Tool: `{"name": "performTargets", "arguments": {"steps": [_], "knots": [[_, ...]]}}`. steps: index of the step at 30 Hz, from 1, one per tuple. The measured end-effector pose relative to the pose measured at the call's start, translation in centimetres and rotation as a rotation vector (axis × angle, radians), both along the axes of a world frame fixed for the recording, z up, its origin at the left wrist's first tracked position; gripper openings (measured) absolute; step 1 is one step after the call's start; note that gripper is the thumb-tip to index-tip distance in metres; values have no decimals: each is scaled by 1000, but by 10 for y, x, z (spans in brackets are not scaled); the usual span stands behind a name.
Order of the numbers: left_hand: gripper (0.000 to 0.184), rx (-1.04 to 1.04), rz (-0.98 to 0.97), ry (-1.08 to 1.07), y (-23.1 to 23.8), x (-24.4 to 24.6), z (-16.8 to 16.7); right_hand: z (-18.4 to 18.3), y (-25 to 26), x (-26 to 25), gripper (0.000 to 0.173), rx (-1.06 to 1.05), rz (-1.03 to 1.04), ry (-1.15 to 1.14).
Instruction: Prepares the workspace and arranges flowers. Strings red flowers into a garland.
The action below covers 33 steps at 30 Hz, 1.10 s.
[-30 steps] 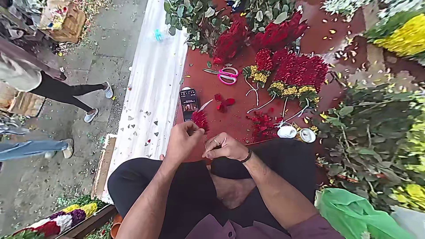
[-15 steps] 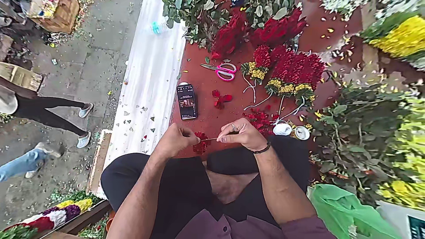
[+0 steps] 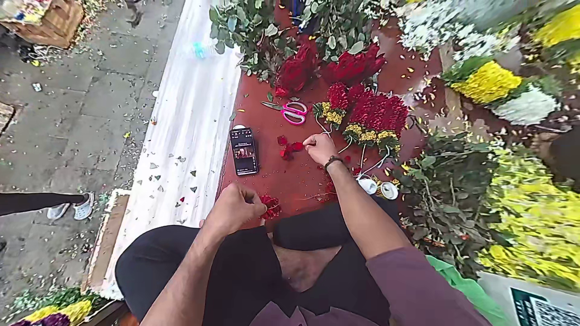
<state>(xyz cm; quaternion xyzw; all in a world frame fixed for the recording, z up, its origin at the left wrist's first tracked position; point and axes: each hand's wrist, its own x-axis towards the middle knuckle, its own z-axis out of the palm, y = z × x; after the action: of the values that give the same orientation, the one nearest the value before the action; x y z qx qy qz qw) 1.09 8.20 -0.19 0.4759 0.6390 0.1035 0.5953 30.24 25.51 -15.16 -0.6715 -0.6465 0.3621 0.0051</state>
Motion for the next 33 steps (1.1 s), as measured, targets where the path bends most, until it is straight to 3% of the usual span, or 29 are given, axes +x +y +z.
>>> {"name": "performTargets", "arguments": {"steps": [3,5,7,10,13,19,27,33], "knots": [[17,-33,-61,13,-1,0,-10,-44,26,-19,34,8,80,-166],[19,-70,-71,30,-1,0,-13,-52,28,-28,32,-14,80,-203],[19,-76,-64,37,0,1,-12,-46,28,-30,27,-46,43,-147],[18,-66,-74,33,0,2,-9,-31,22,-20,32,-98,-57,71],[17,-40,-82,26,-2,5,-4,10,4,-17,21,-155,-228,326],[19,-6,-120,5,-7,6,-6,65,-50,-21,19,-180,-393,745],[20,-42,-138,44,-6,7,-18,58,-80,-24,12,-70,-262,956],[19,-81,-100,73,-2,5,-20,52,-78,-26,28,-127,-230,949]]}}
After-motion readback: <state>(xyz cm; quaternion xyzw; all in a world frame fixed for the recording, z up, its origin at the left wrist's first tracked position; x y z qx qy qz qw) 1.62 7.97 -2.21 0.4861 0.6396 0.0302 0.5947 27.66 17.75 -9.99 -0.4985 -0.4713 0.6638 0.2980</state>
